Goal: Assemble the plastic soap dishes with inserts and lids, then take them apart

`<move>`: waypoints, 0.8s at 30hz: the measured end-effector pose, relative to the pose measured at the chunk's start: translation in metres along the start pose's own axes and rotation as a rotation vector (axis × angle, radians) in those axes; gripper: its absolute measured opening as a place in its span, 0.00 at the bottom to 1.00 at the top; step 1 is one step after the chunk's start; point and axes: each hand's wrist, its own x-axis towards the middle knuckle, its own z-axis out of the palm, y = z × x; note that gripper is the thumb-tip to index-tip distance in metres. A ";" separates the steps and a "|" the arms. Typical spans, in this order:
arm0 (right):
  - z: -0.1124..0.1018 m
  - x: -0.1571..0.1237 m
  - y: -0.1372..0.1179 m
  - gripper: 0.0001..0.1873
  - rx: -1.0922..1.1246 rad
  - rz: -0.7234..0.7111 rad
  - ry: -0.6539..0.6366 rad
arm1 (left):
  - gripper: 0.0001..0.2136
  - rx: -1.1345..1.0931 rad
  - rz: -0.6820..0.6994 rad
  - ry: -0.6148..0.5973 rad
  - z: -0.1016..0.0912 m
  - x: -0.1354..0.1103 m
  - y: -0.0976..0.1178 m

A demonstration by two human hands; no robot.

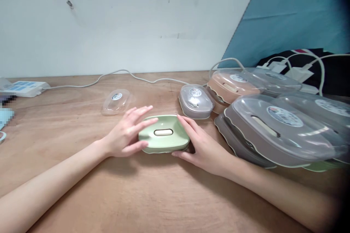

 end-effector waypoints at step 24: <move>-0.002 0.000 -0.002 0.44 0.004 -0.009 -0.010 | 0.22 0.120 -0.563 0.006 0.009 -0.002 -0.019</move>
